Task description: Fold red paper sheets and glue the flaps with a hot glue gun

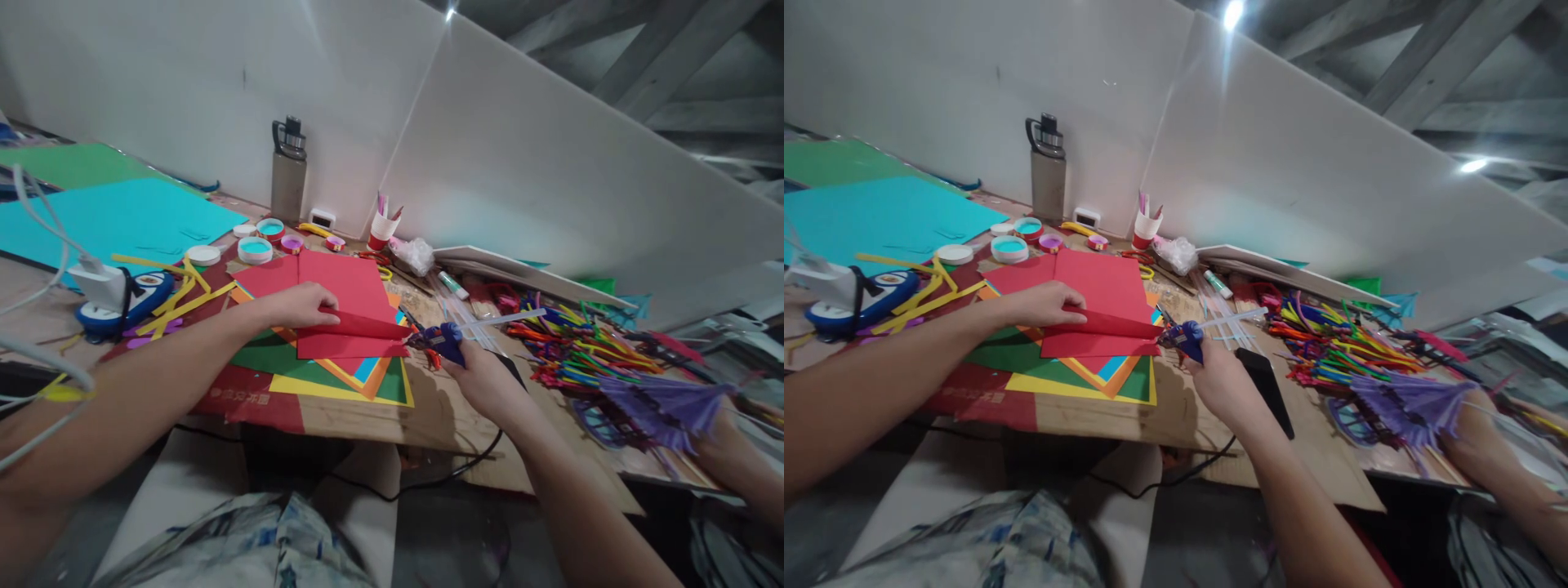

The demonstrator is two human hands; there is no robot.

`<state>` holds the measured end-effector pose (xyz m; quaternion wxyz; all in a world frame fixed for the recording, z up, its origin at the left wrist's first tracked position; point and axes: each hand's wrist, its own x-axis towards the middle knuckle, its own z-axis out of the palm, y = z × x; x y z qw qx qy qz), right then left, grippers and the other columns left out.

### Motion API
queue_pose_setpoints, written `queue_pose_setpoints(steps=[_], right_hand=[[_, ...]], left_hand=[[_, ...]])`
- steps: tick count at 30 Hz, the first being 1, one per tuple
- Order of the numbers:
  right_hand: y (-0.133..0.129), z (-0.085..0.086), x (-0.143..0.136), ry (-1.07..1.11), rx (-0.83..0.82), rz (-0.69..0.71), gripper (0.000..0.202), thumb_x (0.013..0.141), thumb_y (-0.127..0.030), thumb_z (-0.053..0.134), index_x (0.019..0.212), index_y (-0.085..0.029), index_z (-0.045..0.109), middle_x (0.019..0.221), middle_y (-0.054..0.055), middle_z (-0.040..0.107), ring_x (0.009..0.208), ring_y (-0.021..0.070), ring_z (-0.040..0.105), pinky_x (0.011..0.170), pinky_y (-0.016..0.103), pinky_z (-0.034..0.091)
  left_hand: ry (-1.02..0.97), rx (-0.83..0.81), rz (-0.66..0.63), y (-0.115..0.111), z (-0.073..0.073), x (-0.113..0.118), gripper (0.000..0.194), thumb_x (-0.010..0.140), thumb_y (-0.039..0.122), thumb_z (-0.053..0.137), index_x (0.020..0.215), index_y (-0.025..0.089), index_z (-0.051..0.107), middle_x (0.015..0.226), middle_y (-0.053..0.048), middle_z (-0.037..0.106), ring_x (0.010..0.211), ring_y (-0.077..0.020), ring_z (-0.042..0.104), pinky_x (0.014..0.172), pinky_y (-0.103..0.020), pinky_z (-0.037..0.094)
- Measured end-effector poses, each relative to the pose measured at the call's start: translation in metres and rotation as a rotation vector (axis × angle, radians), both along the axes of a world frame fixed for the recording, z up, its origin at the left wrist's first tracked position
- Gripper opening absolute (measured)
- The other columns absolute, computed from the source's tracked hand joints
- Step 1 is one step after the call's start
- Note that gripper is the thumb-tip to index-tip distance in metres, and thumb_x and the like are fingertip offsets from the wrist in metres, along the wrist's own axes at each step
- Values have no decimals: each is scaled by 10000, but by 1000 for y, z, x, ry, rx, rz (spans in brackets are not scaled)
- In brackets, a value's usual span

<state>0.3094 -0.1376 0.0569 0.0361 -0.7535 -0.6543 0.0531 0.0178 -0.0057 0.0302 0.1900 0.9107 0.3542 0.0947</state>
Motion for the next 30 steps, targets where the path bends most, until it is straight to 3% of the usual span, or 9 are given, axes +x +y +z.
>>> queue_pose_setpoints(steps=[12,21,26,30], right_hand=[[0,9,1,74,-63,18,216,859,-268,469,980,-146,600,935,123,667,853,239,604,679,288,380],[4,2,-16,60,-28,95,326,947,-358,319,1035,-147,552,899,123,649,809,228,597,654,279,363],[6,1,-14,18,-12,61,324,946,-364,326,987,-142,558,897,137,644,812,237,599,646,283,353],[8,-2,-31,110,12,99,293,938,-353,361,1041,-157,552,937,135,652,850,231,613,644,271,360]], left_hand=[[0,-24,-3,-1,3,0,267,778,390,514,715,156,625,648,-8,589,588,-123,483,552,-236,298],[15,-32,25,-1,1,-2,288,787,404,490,741,160,637,661,1,600,599,-127,501,549,-232,308],[8,-21,10,0,0,-1,283,788,394,488,732,158,633,657,-5,600,596,-127,499,551,-234,304],[11,-14,13,-1,2,-1,279,787,387,499,749,152,644,683,-13,615,611,-125,507,564,-228,310]])
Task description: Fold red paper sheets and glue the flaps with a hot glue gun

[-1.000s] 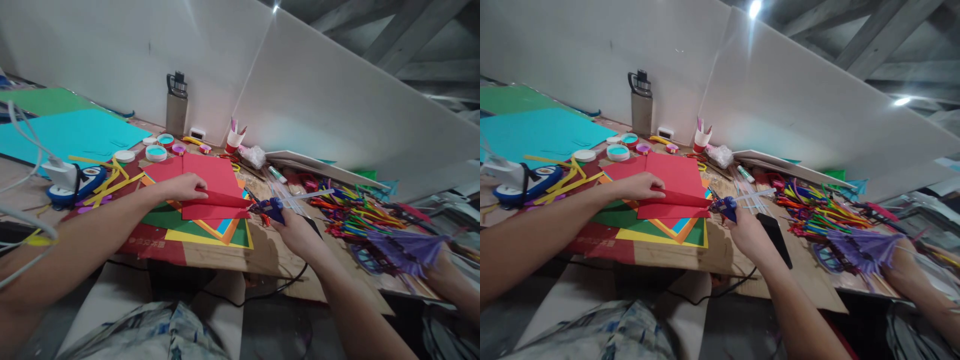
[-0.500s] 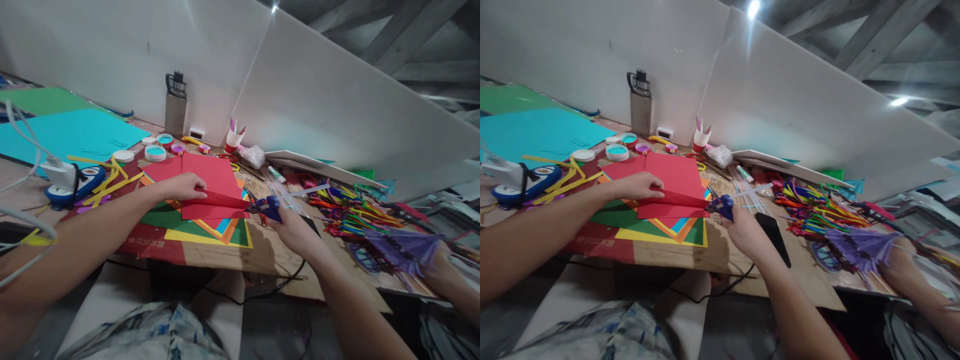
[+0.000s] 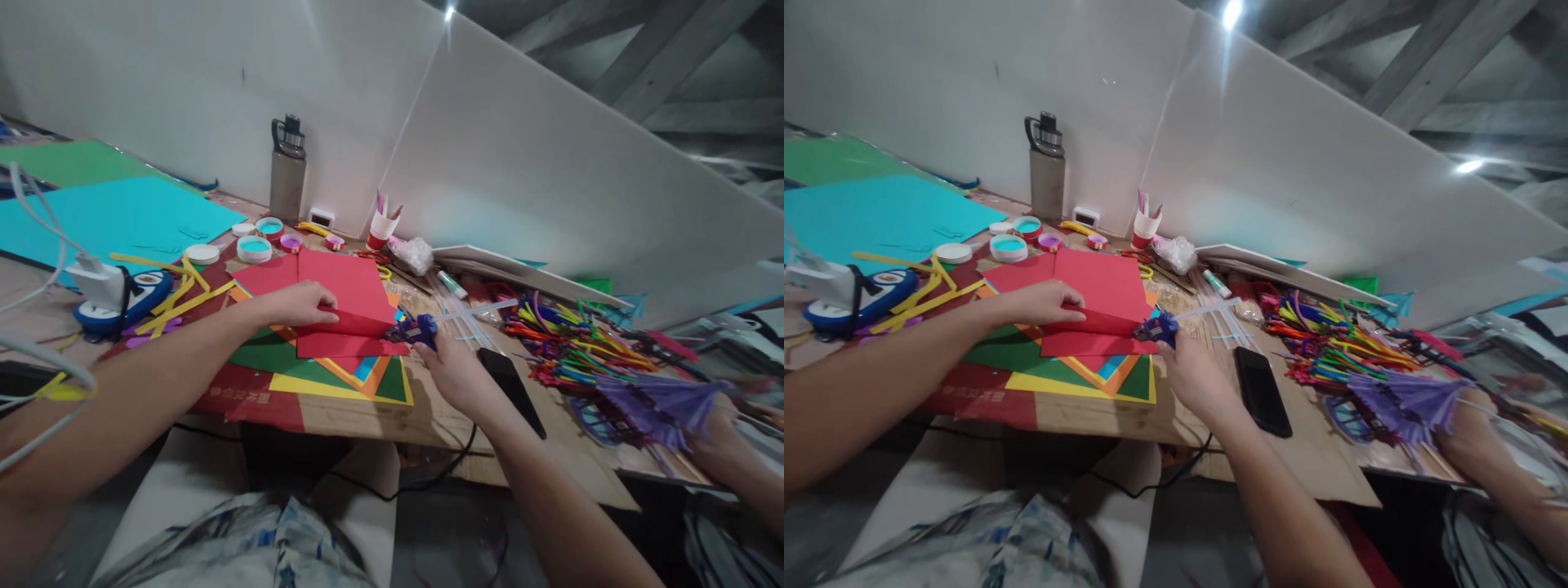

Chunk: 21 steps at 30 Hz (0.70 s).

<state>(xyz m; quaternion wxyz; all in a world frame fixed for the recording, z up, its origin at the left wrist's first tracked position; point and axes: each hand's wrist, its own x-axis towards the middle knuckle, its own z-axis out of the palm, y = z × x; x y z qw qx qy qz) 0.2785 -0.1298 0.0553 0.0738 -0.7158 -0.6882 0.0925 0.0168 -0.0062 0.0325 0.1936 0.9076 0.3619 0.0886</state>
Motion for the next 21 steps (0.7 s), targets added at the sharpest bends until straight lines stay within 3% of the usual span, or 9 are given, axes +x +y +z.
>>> queue_pose_setpoints(steps=[4,12,21], right_hand=[[1,0,-8,39,15,23,274,932,-326,379,1039,-151,560,940,141,653,889,233,613,653,267,361],[1,2,17,49,-45,-14,294,921,-385,378,912,-169,577,840,92,648,725,197,591,594,264,357],[6,4,-26,102,1,119,270,922,-330,389,995,-157,583,948,131,665,885,238,609,667,276,380]], left_hand=[[3,-10,11,0,0,-1,287,793,389,497,753,150,650,671,-11,614,598,-120,498,560,-226,308],[-5,-10,16,4,-5,-1,285,790,382,492,754,152,657,677,-16,620,614,-130,512,565,-231,317],[2,-16,29,3,-3,-3,296,791,384,485,758,144,653,655,-3,598,592,-118,498,548,-223,309]])
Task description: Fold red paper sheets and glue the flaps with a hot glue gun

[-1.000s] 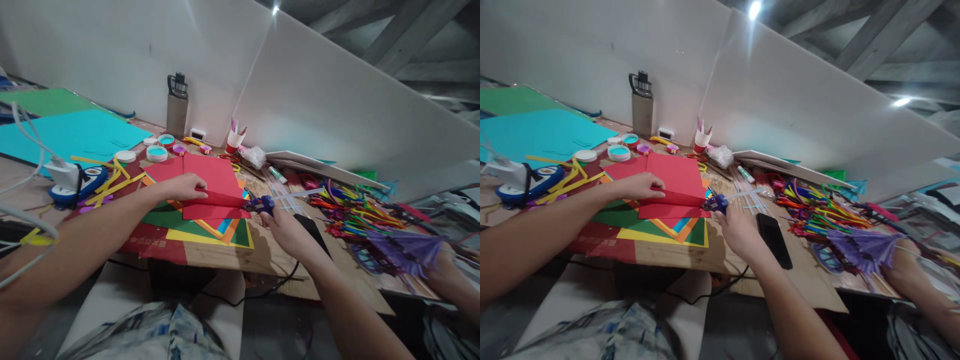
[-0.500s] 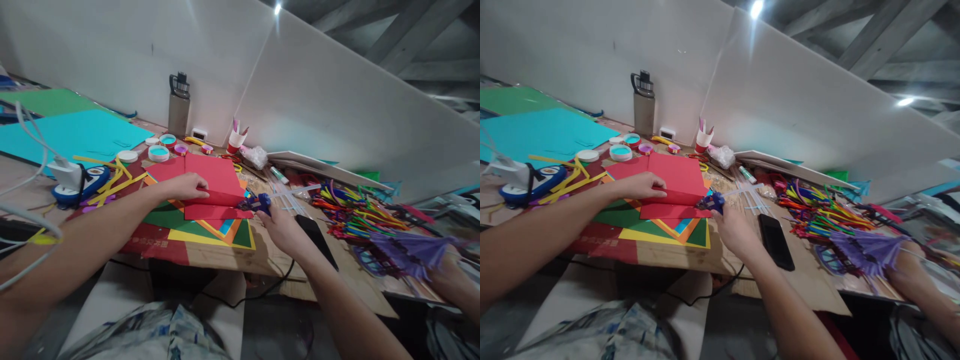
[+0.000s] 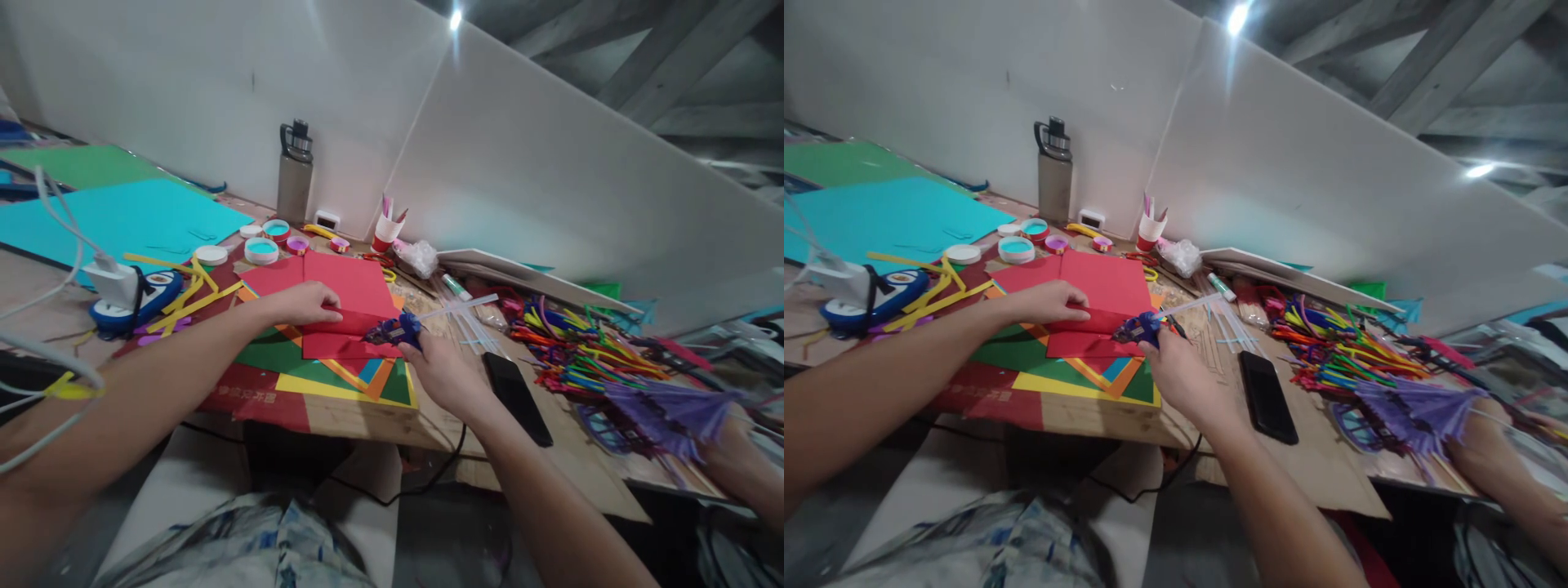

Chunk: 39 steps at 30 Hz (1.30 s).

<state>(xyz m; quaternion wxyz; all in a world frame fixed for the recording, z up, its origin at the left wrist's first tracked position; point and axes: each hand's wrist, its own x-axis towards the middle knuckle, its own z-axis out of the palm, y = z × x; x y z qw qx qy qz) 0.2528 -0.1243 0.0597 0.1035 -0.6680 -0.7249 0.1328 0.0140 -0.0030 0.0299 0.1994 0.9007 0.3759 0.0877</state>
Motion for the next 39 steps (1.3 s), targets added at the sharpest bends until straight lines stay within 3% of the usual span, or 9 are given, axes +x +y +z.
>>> queue_pose_setpoints(steps=[7,16,23,31,39], right_hand=[[-2,-1,17,-67,1,-87,302,933,-348,368,1016,-144,574,916,149,663,852,252,616,637,287,372],[3,1,-22,-45,0,13,283,937,-367,365,970,-166,562,906,131,664,805,224,618,619,277,369],[6,1,2,-65,-4,1,274,926,-346,382,948,-146,568,950,159,664,875,249,611,652,283,378],[12,3,-32,-103,-7,137,352,935,-419,377,1076,-160,569,889,121,677,760,219,620,579,265,331],[38,2,-27,-15,-17,333,316,936,-362,394,1062,-157,598,980,112,674,817,193,600,632,249,354]], left_hand=[[-7,0,-5,1,0,-2,293,779,394,490,747,152,652,674,-14,619,613,-130,516,554,-228,319],[-25,-21,18,1,1,-3,286,762,379,484,706,144,636,594,0,559,543,-116,462,507,-236,274],[-46,-90,18,4,2,-11,274,752,391,519,750,154,658,637,-8,606,561,-116,500,507,-218,309],[-61,-235,15,5,11,-19,299,765,423,542,776,144,649,661,-5,610,588,-109,526,536,-201,362],[-68,-278,56,6,7,-20,270,771,395,554,787,144,652,672,-15,631,589,-113,567,534,-194,389]])
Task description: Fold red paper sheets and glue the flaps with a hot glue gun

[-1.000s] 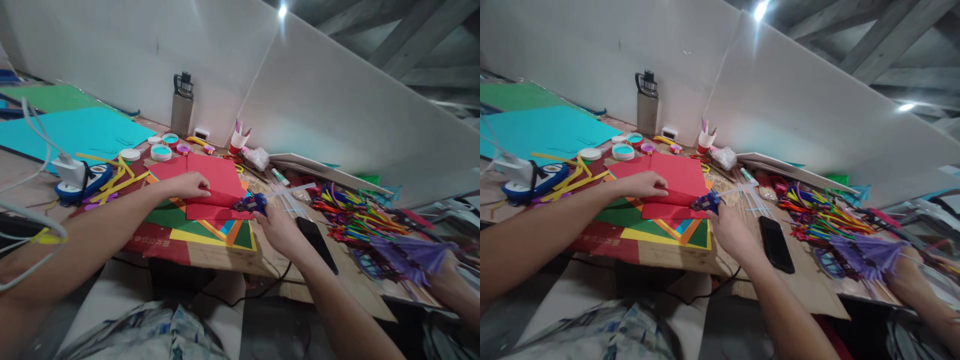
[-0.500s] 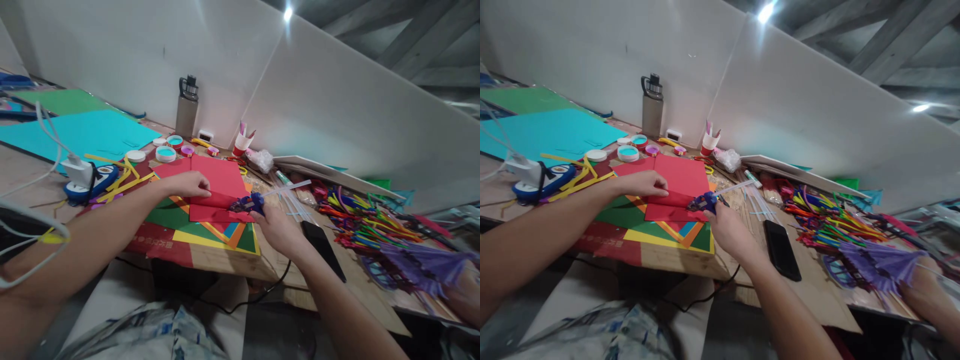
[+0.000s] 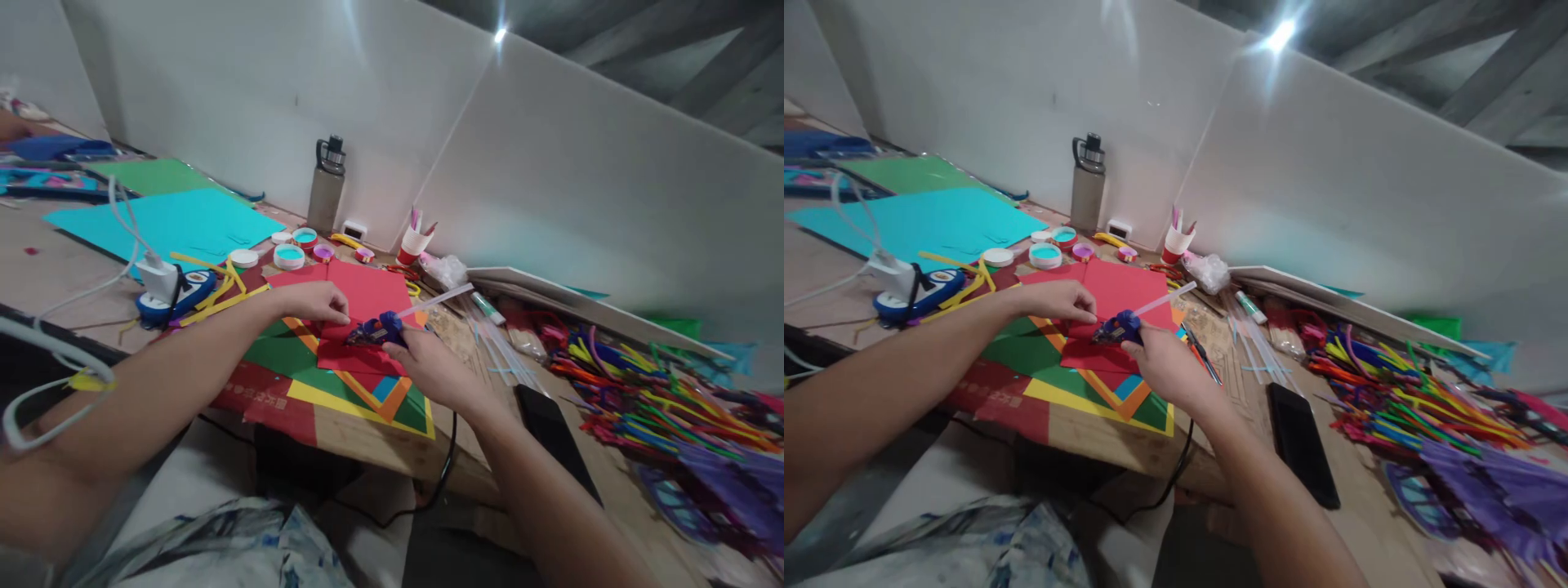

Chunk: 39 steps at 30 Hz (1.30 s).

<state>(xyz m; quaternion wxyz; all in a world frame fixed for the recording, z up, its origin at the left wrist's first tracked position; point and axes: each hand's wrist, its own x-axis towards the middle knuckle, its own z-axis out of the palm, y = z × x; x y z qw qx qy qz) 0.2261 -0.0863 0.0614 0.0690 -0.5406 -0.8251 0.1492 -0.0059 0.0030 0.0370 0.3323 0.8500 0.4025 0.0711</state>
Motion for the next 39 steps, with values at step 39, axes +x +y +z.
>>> queue_pose_setpoints(steps=[39], right_hand=[[0,-11,-11,93,13,94,303,944,-378,391,1102,-189,567,1042,101,672,936,212,617,725,260,388]], left_hand=[[-68,-82,37,9,-9,-2,321,772,446,561,792,140,655,690,-18,642,610,-114,560,547,-206,382]])
